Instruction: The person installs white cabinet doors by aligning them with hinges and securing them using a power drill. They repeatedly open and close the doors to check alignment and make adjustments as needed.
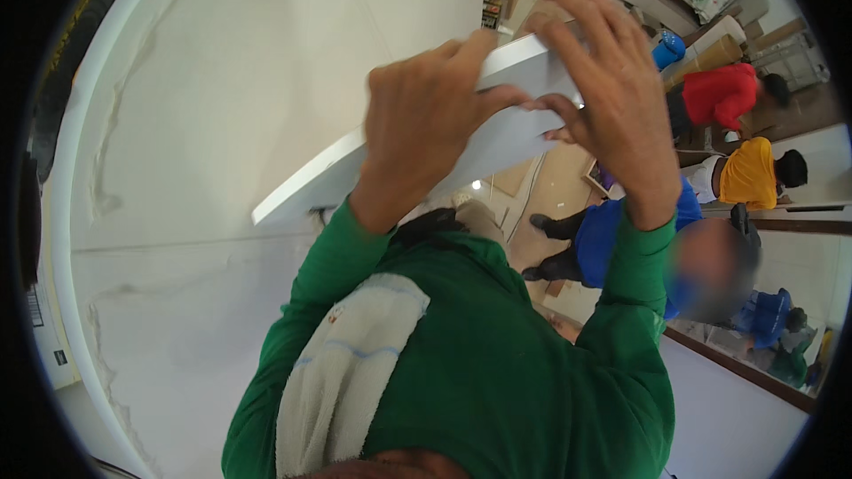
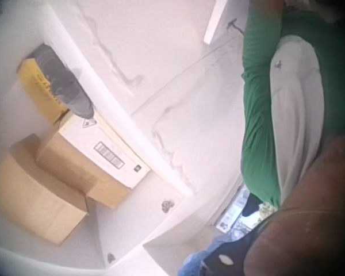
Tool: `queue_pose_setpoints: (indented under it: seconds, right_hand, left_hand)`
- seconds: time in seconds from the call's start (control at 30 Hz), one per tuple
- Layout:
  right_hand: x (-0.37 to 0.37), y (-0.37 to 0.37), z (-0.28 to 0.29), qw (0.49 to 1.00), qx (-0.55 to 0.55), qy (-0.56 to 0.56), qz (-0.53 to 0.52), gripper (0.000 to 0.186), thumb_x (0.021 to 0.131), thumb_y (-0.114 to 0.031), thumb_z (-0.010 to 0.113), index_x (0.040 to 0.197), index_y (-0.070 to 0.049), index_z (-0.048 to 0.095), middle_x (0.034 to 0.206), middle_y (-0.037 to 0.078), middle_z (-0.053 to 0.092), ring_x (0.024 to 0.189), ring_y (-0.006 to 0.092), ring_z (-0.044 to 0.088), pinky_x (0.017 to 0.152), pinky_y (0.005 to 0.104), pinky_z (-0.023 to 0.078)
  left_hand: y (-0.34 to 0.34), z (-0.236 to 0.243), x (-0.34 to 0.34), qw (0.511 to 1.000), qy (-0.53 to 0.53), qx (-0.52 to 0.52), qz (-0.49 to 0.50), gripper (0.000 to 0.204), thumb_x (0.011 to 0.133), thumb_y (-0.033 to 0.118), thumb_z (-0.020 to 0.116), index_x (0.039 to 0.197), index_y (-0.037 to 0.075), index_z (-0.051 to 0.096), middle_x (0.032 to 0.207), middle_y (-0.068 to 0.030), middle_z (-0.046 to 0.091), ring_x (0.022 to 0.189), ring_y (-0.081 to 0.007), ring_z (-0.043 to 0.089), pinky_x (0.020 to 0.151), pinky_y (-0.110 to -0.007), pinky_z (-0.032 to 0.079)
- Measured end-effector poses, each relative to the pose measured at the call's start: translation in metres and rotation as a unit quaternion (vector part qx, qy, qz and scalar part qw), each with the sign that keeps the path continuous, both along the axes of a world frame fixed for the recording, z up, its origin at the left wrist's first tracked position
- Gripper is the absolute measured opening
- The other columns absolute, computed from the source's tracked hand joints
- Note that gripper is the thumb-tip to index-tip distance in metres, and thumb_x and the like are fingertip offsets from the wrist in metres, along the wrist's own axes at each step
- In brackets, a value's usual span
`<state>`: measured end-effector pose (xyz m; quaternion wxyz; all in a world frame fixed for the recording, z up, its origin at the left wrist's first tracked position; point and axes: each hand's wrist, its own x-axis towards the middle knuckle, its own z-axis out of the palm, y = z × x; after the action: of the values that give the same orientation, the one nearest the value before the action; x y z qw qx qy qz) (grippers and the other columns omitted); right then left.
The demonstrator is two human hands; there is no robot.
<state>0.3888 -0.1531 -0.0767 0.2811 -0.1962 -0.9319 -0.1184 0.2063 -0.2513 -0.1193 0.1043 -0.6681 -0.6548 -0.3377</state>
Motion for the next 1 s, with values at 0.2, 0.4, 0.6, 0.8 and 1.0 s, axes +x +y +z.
queue_pose_setpoints:
  seconds: [0.2, 0.4, 0.6, 0.8, 1.0]
  right_hand:
    - [0.029, 0.043, 0.012, 0.995, -0.001, -0.096, 0.010, 0.048, 0.072, -0.006, 0.084, 0.117, -0.006, 0.068, 0.107, 0.011, 0.066, 0.111, 0.0371, 0.062, 0.097, 0.0483, 0.047]
    - [0.056, 0.145, 0.012, 0.988, -0.060, -0.140, -0.036, 0.029, 0.076, -0.012, 0.085, 0.100, -0.006, 0.069, 0.096, 0.011, 0.067, 0.103, 0.0355, 0.062, 0.094, 0.0469, 0.045]
    - [0.046, 0.248, -0.044, 0.976, -0.083, -0.168, -0.110, 0.019, 0.082, -0.014, 0.086, 0.096, -0.009, 0.075, 0.095, 0.008, 0.072, 0.104, 0.0313, 0.066, 0.095, 0.0459, 0.045]
    - [0.068, 0.331, -0.148, 0.952, -0.059, -0.226, -0.196, 0.021, 0.083, -0.018, 0.088, 0.103, -0.016, 0.083, 0.097, 0.006, 0.079, 0.104, 0.0273, 0.071, 0.099, 0.0444, 0.045]
    - [0.098, 0.388, -0.274, 0.921, -0.029, -0.289, -0.259, 0.013, 0.087, -0.018, 0.086, 0.099, -0.019, 0.085, 0.093, 0.008, 0.079, 0.108, 0.0264, 0.073, 0.104, 0.0477, 0.045]
  left_hand:
    - [0.067, -0.039, 0.037, 0.994, -0.021, 0.098, -0.049, 0.048, 0.089, 0.043, 0.085, 0.111, 0.004, 0.068, 0.087, -0.0127, 0.074, 0.082, -0.0359, 0.076, 0.066, -0.048, 0.055]
    - [0.153, -0.039, 0.029, 0.981, -0.104, 0.028, -0.165, 0.031, 0.096, 0.029, 0.080, 0.113, 0.005, 0.070, 0.091, -0.0201, 0.075, 0.087, -0.0448, 0.074, 0.072, -0.055, 0.055]
    - [0.172, 0.029, -0.070, 0.955, -0.206, 0.179, -0.114, 0.017, 0.104, 0.016, 0.069, 0.116, 0.004, 0.073, 0.100, -0.0206, 0.078, 0.089, -0.0456, 0.073, 0.075, -0.052, 0.056]
    - [0.170, 0.163, -0.211, 0.831, -0.186, 0.515, 0.092, 0.031, 0.101, 0.010, 0.067, 0.128, -0.005, 0.066, 0.119, -0.0232, 0.069, 0.114, -0.0403, 0.068, 0.091, -0.050, 0.056]
    - [0.196, 0.242, -0.301, 0.793, -0.461, 0.396, 0.048, 0.020, 0.103, 0.013, 0.071, 0.109, -0.006, 0.074, 0.099, -0.0164, 0.073, 0.088, -0.0274, 0.066, 0.083, -0.042, 0.056]
